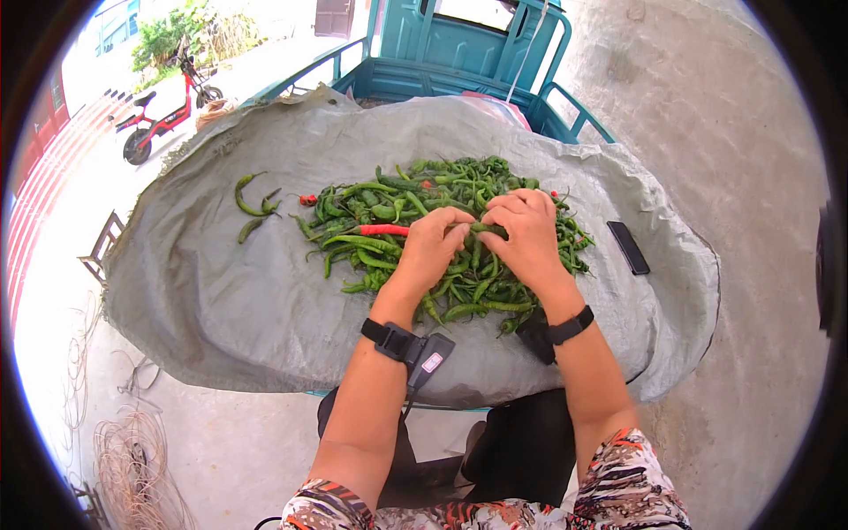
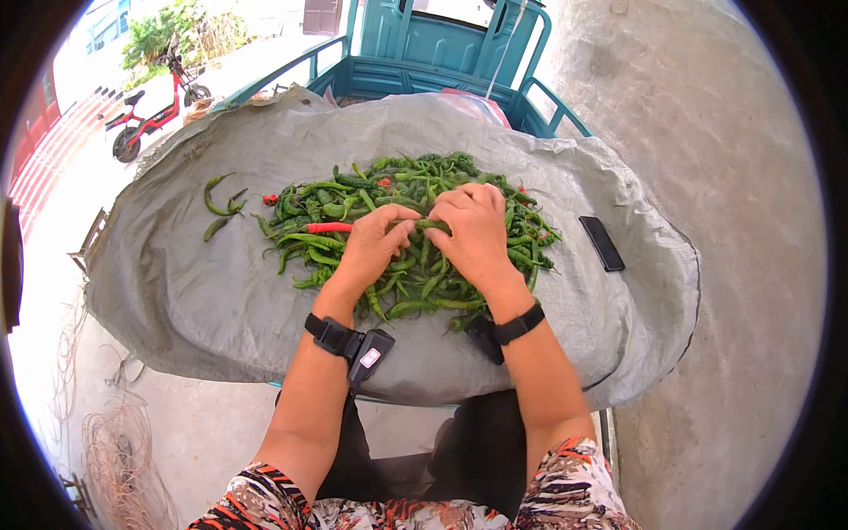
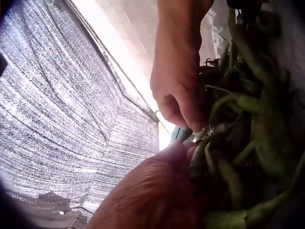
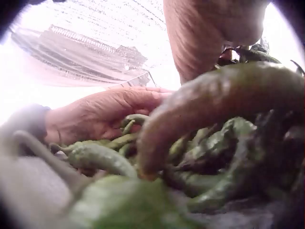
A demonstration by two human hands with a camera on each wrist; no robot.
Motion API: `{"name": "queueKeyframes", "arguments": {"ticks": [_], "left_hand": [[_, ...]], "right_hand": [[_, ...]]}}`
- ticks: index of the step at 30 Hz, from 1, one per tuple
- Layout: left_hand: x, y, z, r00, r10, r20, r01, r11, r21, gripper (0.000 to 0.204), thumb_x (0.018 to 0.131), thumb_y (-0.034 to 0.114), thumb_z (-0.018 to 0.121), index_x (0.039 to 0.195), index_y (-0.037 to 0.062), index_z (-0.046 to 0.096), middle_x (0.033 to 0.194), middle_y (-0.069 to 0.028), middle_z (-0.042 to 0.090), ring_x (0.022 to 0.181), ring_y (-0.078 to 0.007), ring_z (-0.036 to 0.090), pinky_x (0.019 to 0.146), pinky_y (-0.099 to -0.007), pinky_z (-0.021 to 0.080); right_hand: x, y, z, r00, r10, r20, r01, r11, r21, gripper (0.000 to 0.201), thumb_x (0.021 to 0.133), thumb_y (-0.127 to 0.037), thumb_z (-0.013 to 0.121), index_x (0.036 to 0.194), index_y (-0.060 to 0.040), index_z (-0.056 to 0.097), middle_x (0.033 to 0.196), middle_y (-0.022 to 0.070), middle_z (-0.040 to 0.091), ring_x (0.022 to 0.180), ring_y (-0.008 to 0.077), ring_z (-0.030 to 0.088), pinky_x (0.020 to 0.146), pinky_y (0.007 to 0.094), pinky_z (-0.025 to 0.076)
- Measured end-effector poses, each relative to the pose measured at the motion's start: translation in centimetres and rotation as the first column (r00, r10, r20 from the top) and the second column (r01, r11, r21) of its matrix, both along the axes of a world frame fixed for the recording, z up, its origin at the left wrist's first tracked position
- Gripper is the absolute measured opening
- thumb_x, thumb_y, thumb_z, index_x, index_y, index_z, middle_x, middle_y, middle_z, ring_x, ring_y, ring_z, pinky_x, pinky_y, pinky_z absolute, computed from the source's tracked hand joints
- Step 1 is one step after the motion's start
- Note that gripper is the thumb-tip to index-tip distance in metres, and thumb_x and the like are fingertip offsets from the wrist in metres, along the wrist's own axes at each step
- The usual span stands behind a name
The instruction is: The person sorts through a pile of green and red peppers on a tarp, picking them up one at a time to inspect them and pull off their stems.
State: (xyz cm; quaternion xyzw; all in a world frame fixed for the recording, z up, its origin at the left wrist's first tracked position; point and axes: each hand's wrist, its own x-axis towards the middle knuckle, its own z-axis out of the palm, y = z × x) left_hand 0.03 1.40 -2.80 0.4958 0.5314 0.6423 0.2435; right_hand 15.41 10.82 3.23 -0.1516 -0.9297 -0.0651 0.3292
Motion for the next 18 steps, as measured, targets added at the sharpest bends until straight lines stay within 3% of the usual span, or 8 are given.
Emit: {"name": "queueKeyframes", "arguments": {"ticks": [3, 6, 9, 13, 18], "left_hand": [[0.3, -0.7, 1.2, 0.983, -0.011, 0.186, 0.014, 1.0, -0.018, 0.013, 0.097, 0.016, 0.062, 0.099, 0.0033, 0.063, 0.08, -0.0008, 0.064, 0.066, -0.0069, 0.057, 0.059, -0.0222, 0.047], [-0.1, -0.9, 1.8, 0.969, -0.065, 0.24, 0.054, 0.997, 0.049, 0.015, 0.099, 0.02, 0.06, 0.095, 0.005, 0.062, 0.079, -0.0003, 0.064, 0.065, -0.0062, 0.057, 0.058, -0.0215, 0.045], [-0.1, -1.1, 1.9, 0.939, -0.13, 0.318, 0.083, 0.984, 0.155, 0.02, 0.102, 0.024, 0.055, 0.097, 0.0057, 0.062, 0.078, -0.0002, 0.063, 0.065, -0.0064, 0.056, 0.058, -0.0218, 0.044], [-0.5, -1.4, 2.1, 0.866, -0.182, 0.466, 0.041, 0.955, 0.295, 0.024, 0.104, 0.027, 0.052, 0.097, 0.0057, 0.061, 0.074, -0.0004, 0.061, 0.062, -0.0082, 0.054, 0.055, -0.0236, 0.043], [-1.0, -1.4, 2.1, 0.79, -0.274, 0.548, 0.062, 0.926, 0.373, 0.031, 0.105, 0.032, 0.05, 0.091, 0.0065, 0.059, 0.069, -0.0017, 0.057, 0.058, -0.0107, 0.052, 0.052, -0.025, 0.041]], "right_hand": [[0.2, -1.9, 0.2, 0.986, -0.123, -0.113, 0.135, 0.986, 0.101, 0.022, 0.07, -0.015, 0.08, 0.091, -0.0132, 0.072, 0.118, 0.0021, 0.065, 0.125, 0.0299, 0.048, 0.109, 0.0509, 0.03], [0.1, -2.6, 0.2, 0.944, -0.173, -0.281, 0.185, 0.983, 0.015, 0.024, 0.072, -0.016, 0.08, 0.096, -0.0151, 0.073, 0.125, 0.0021, 0.062, 0.131, 0.0324, 0.043, 0.111, 0.0535, 0.027], [1.2, -1.8, -0.2, 0.973, -0.139, -0.184, 0.156, 0.984, 0.083, 0.025, 0.074, -0.018, 0.079, 0.099, -0.0167, 0.074, 0.122, 0.0013, 0.064, 0.13, 0.0315, 0.045, 0.111, 0.0538, 0.027], [1.3, -1.8, -0.5, 0.984, -0.108, -0.143, 0.115, 0.992, 0.042, 0.022, 0.078, -0.019, 0.077, 0.1, -0.0167, 0.074, 0.113, -0.0001, 0.067, 0.127, 0.0307, 0.048, 0.111, 0.0526, 0.026], [1.3, -1.5, -0.4, 0.974, -0.099, -0.206, 0.113, 0.992, 0.059, 0.02, 0.08, -0.018, 0.076, 0.1, -0.0157, 0.073, 0.11, -0.0005, 0.068, 0.125, 0.0296, 0.05, 0.111, 0.0516, 0.027]]}}
